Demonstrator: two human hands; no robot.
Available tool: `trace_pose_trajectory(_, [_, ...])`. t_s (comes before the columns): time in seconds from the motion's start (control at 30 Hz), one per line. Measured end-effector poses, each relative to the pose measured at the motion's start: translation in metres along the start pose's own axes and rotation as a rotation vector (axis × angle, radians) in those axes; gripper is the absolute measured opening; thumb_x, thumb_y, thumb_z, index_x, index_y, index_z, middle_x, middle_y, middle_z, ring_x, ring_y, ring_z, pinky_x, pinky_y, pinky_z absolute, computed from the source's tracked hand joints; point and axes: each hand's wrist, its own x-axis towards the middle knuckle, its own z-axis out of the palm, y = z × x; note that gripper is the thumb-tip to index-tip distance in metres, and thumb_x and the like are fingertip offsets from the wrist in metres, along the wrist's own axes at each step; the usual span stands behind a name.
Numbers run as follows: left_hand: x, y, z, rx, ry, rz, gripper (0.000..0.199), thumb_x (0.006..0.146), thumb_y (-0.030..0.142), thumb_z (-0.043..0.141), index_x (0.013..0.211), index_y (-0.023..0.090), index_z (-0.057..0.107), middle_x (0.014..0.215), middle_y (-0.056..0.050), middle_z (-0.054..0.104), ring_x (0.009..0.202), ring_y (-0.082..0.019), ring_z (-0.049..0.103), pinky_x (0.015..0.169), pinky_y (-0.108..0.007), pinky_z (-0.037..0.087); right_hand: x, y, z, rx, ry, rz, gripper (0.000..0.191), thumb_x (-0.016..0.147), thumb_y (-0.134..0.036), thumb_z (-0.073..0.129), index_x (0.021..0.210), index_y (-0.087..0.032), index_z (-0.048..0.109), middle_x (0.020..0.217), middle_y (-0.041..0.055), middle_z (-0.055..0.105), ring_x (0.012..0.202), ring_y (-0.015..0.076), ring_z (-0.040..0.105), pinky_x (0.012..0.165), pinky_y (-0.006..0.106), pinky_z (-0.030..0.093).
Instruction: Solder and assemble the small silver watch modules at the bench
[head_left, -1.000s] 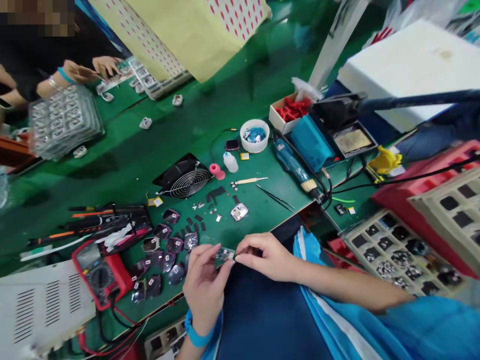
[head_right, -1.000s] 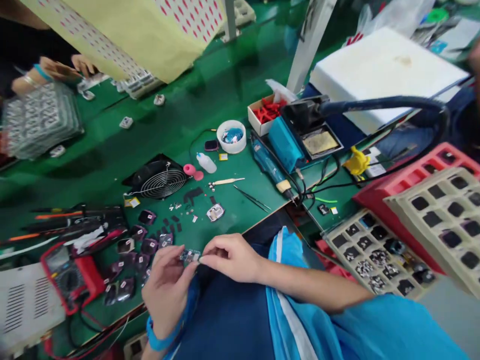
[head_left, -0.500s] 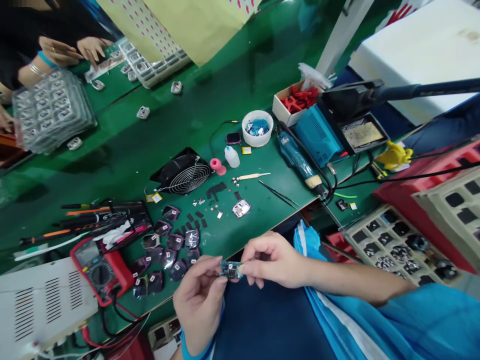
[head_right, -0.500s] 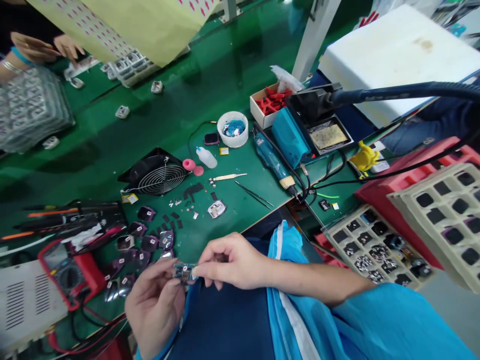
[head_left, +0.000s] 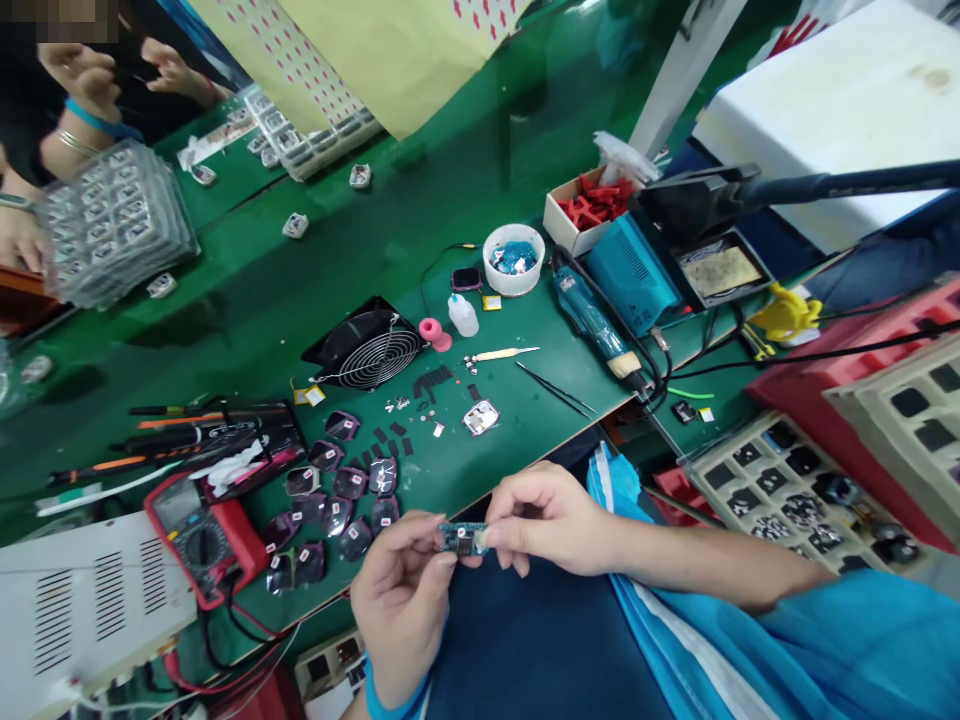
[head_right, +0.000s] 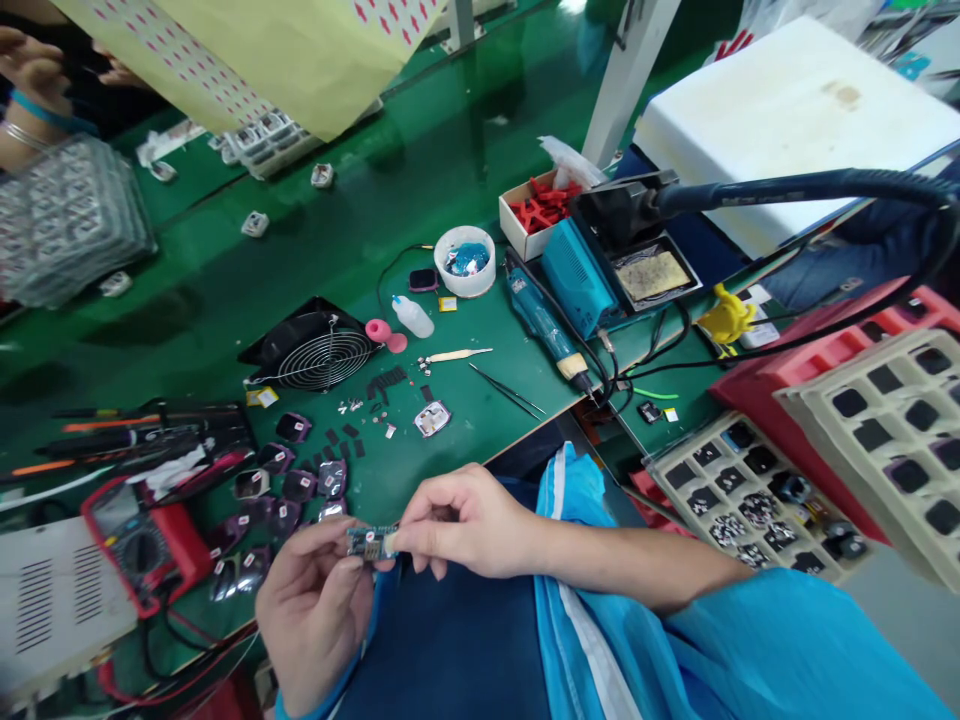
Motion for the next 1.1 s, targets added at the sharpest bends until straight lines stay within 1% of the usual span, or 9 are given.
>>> trace_pose_trajectory(0.1, [-0.001, -0.002, 0.000, -0.018, -0.013, 0.002, 0.020, 0.086, 0.030, 0.081, 0.101, 0.019, 0.075, 0.079, -0.003, 0.073, 0.056, -0.012, 0.069, 0.056, -0.017, 0.060, -0.001, 0.000, 0.000, 0.012, 0.008, 0.015, 0.038, 0.079, -0.046, 0.085, 0.072, -0.013, 0.067, 0.059, -0.0005, 0.068, 0.043, 0.0065, 0.059, 0.042, 0.015, 0.048])
trace_pose_trajectory(0.33, [-0.002, -0.002, -0.001, -0.057, -0.039, -0.013, 0.017, 0.088, 0.027, 0.080, 0.103, 0.022, 0.075, 0.081, -0.001, 0.074, 0.057, -0.010, 0.069, 0.058, -0.017, 0.061, -0.001, -0.001, -0.001, 0.024, 0.006, 0.024, 0.039, 0.079, -0.047, 0.084, 0.072, -0.013, 0.067, 0.059, -0.0003, 0.068, 0.043, 0.0067, 0.059, 0.043, 0.016, 0.048])
trace_pose_trajectory(0.57, [-0.001, -0.003, -0.001, -0.071, -0.048, -0.026, 0.015, 0.088, 0.024, 0.078, 0.103, 0.022, 0.075, 0.082, 0.000, 0.073, 0.061, -0.010, 0.070, 0.061, -0.015, 0.060, -0.002, 0.004, -0.001, -0.036, -0.005, -0.033, 0.040, 0.085, -0.052, 0.078, 0.075, -0.014, 0.067, 0.059, -0.0005, 0.067, 0.043, 0.0077, 0.059, 0.044, 0.018, 0.049])
trace_pose_trajectory(0.63, [-0.001, -0.006, -0.001, -0.068, -0.036, -0.023, 0.014, 0.089, 0.022, 0.077, 0.103, 0.022, 0.074, 0.086, -0.001, 0.072, 0.065, -0.010, 0.070, 0.064, -0.016, 0.060, -0.003, 0.003, -0.002, -0.170, 0.008, -0.135, 0.037, 0.091, -0.049, 0.073, 0.076, -0.015, 0.068, 0.061, 0.0002, 0.068, 0.045, 0.0078, 0.058, 0.045, 0.018, 0.047])
trace_pose_trajectory(0.77, [-0.002, -0.017, 0.000, -0.095, -0.030, -0.080, 0.011, 0.090, 0.023, 0.075, 0.100, 0.022, 0.072, 0.092, -0.001, 0.069, 0.075, -0.011, 0.069, 0.073, -0.019, 0.061, -0.004, 0.002, -0.001, -0.685, 0.121, -0.555, 0.029, 0.102, -0.033, 0.061, 0.081, -0.016, 0.072, 0.065, 0.0027, 0.070, 0.055, 0.0100, 0.061, 0.054, 0.021, 0.046])
trace_pose_trajectory(0.83, [-0.002, -0.021, 0.003, -0.130, -0.024, -0.147, 0.014, 0.089, 0.026, 0.077, 0.102, 0.023, 0.072, 0.090, -0.001, 0.069, 0.077, -0.012, 0.069, 0.074, -0.020, 0.060, -0.004, 0.001, 0.000, -0.845, 0.156, -0.679, 0.027, 0.104, -0.029, 0.058, 0.083, -0.017, 0.070, 0.067, 0.0028, 0.070, 0.058, 0.0111, 0.063, 0.058, 0.022, 0.046])
trace_pose_trajectory(0.93, [-0.001, -0.023, 0.008, -0.189, -0.032, -0.209, 0.014, 0.086, 0.030, 0.081, 0.092, 0.021, 0.072, 0.083, -0.001, 0.067, 0.074, -0.012, 0.067, 0.071, -0.019, 0.058, -0.004, 0.001, 0.002, -0.948, 0.169, -0.731, 0.026, 0.105, -0.026, 0.055, 0.083, -0.018, 0.067, 0.067, 0.0016, 0.070, 0.058, 0.0110, 0.063, 0.058, 0.022, 0.044])
trace_pose_trajectory(1.0, [-0.001, -0.022, 0.011, -0.226, -0.049, -0.226, 0.017, 0.085, 0.031, 0.081, 0.083, 0.019, 0.070, 0.080, 0.000, 0.065, 0.071, -0.011, 0.066, 0.069, -0.019, 0.056, -0.004, 0.001, 0.004, -0.961, 0.158, -0.749, 0.027, 0.106, -0.027, 0.054, 0.083, -0.018, 0.066, 0.066, 0.0005, 0.069, 0.057, 0.0103, 0.062, 0.058, 0.022, 0.043])
trace_pose_trajectory(1.1, [0.000, -0.020, 0.013, -0.247, -0.037, -0.235, 0.022, 0.084, 0.034, 0.082, 0.078, 0.017, 0.068, 0.077, -0.001, 0.064, 0.069, -0.012, 0.065, 0.068, -0.021, 0.055, -0.004, 0.000, 0.004, -0.939, 0.122, -0.731, 0.029, 0.108, -0.029, 0.051, 0.084, -0.019, 0.065, 0.065, -0.0004, 0.067, 0.057, 0.0098, 0.061, 0.058, 0.020, 0.044])
